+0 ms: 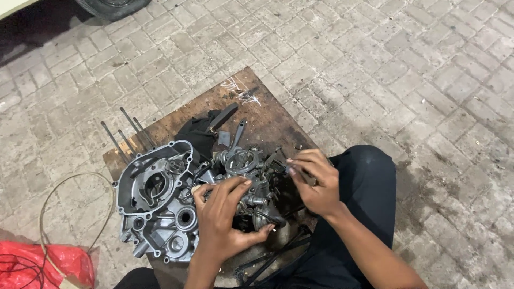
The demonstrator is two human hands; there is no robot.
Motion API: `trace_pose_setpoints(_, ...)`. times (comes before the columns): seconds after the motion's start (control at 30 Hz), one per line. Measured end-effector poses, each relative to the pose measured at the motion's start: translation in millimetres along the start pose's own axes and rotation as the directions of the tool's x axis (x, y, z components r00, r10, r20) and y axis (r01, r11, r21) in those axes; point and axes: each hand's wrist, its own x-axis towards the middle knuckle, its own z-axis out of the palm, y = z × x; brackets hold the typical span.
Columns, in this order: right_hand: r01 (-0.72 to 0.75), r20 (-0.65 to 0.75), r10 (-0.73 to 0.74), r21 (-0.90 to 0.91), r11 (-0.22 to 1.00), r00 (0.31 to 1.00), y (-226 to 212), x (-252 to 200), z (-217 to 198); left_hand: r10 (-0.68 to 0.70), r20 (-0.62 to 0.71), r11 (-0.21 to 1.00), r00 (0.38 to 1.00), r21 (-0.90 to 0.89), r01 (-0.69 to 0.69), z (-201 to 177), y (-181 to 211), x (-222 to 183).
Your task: A person is seen fine-tuning and inspecting the mechanical linkages and components of a carburetor on a wooden board.
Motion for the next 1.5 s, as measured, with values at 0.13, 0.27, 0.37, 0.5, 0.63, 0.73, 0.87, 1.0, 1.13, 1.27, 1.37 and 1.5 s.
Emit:
trace_pose_setpoints(0.13, 0.081, -0.001, -0.081, 0.027, 0.996, 0.997, -9.4, -3.2, 4.5, 0.038, -0.011, 0.999, 0.999, -0.026, -0.038, -5.2, 2.0, 1.8)
trace_pose_setpoints(0.27, 0.101, 0.044, -0.104, 0.059, 0.993, 0.994, 2.3, -17.6, 13.7, 0.055, -0.005, 0.998, 0.998, -0.010, -0.056, 3.4, -9.9, -11.7)
trace_pose_setpoints(0.37, 0.161, 0.134, -0.173, 0.094, 0.982, 0.976, -9.7, -13.2, 13.2, 0.050, 0.037, 0.999, 0.998, -0.018, -0.050, 0.8, -8.7, -12.9)
trace_pose_setpoints(0.5, 0.073, 0.136, -0.086, 0.098, 0.992, 0.987, 3.1, -15.7, 15.8, 0.052, 0.000, 0.998, 0.999, -0.024, -0.052, 4.3, -6.6, -13.2)
trace_pose_setpoints(0.63, -0.153, 0.035, 0.150, 0.105, 0.983, 0.988, 23.3, -15.1, 17.2, 0.020, -0.099, 0.996, 0.995, -0.086, -0.029, 5.5, 2.2, -7.8)
trace_pose_setpoints(0.73, -0.484, 0.054, 0.482, 0.144, 0.863, 0.875, 25.9, -11.1, 14.6, -0.025, -0.189, 0.990, 0.982, -0.143, -0.002, 4.3, 12.6, -0.7)
trace_pose_setpoints(0.87, -0.474, 0.028, 0.479, 0.194, 0.859, 0.878, 21.7, -12.1, 19.6, -0.076, -0.255, 0.988, 0.964, -0.147, 0.039, 6.7, 18.6, -0.7)
trace_pose_setpoints(1.0, -0.427, -0.071, 0.438, 0.128, 0.895, 0.896, 26.0, -14.6, 19.9, -0.058, -0.302, 0.991, 0.952, -0.135, 0.018, 2.4, 22.2, 4.8)
trace_pose_setpoints(1.13, -0.620, -0.031, 0.622, 0.060, 0.782, 0.782, 58.9, -26.4, 13.7, -0.033, -0.304, 0.997, 0.952, -0.070, 0.012, 3.9, 21.8, 6.1)
trace_pose_setpoints(1.27, -0.726, 0.102, 0.719, 0.064, 0.685, 0.688, 50.6, -12.0, 16.2, -0.057, -0.267, 0.997, 0.962, -0.061, 0.043, -0.5, 32.3, 17.0)
trace_pose_setpoints(1.37, -0.912, 0.275, 0.885, -0.059, 0.406, 0.377, 37.5, -0.4, 27.7, 0.053, -0.286, 0.998, 0.957, 0.044, -0.042, 14.7, 23.9, 10.2)
trace_pose_setpoints(1.5, -0.915, 0.276, 0.888, -0.061, 0.399, 0.368, 58.8, -6.6, 43.9, 0.211, -0.374, 0.975, 0.903, 0.011, -0.224, 26.4, 19.4, 9.0)
